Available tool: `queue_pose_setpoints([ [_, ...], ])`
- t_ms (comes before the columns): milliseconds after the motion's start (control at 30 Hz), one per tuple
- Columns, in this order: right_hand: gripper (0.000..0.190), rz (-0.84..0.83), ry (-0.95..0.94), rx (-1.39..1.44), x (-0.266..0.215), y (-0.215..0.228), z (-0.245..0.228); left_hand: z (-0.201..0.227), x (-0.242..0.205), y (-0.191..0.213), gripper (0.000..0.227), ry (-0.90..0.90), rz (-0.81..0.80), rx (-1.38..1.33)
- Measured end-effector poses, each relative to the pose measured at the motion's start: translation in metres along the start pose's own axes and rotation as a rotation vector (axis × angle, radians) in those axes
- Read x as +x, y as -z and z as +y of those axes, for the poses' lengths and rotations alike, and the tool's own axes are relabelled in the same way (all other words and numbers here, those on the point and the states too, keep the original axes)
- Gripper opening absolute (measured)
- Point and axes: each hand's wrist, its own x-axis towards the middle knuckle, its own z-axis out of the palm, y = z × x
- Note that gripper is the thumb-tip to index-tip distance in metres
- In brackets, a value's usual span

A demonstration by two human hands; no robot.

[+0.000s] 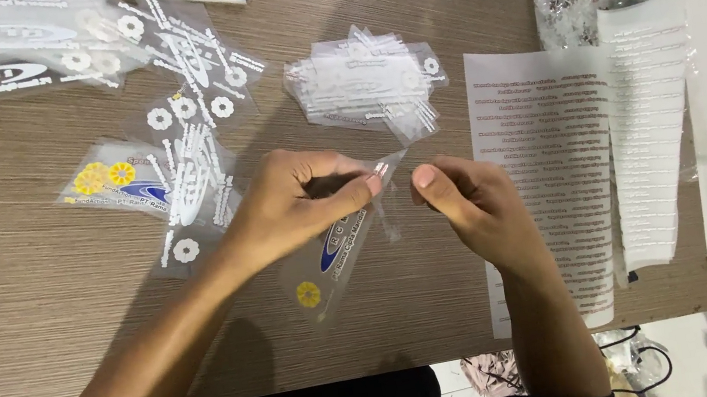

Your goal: Sorting and organizing various label and sticker packets into categorized piles on a workspace.

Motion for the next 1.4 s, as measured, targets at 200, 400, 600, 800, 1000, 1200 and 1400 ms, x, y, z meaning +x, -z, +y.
queue_pose_setpoints([
  [200, 0.045, -0.007, 0.004, -0.007, 0.001, -0.001, 0.004, 0.002, 0.002, 0.002, 0.013, 0.010, -0.030, 0.024],
  [400, 0.050, 0.005, 0.024, -0.062, -0.001, 0.000, 0.002, -0.003, -0.003, 0.002, 0.011, 0.041, -0.046, 0.026],
  [600, 0.049, 0.006, 0.034, -0.060, -0.002, 0.000, 0.008, -0.002, -0.001, 0.003, 0.012, 0.050, -0.068, 0.046],
  [800, 0.049, 0.000, 0.033, -0.076, -0.002, -0.005, 0.006, 0.000, 0.000, 0.002, 0.013, 0.080, -0.093, 0.055],
  [1000, 0.049, 0.017, 0.031, -0.049, -0.003, -0.004, 0.013, 0.003, 0.000, 0.002, 0.014, 0.139, -0.107, 0.074],
  [1200, 0.049, 0.024, 0.037, -0.075, -0.003, -0.006, 0.017, 0.005, 0.003, 0.004, 0.017, 0.133, -0.142, 0.113],
  [1400, 0.043, 0.051, -0.007, 0.095, -0.004, -0.006, 0.032, -0.018, -0.002, 0.004, 0.022, 0.110, -0.107, 0.054],
])
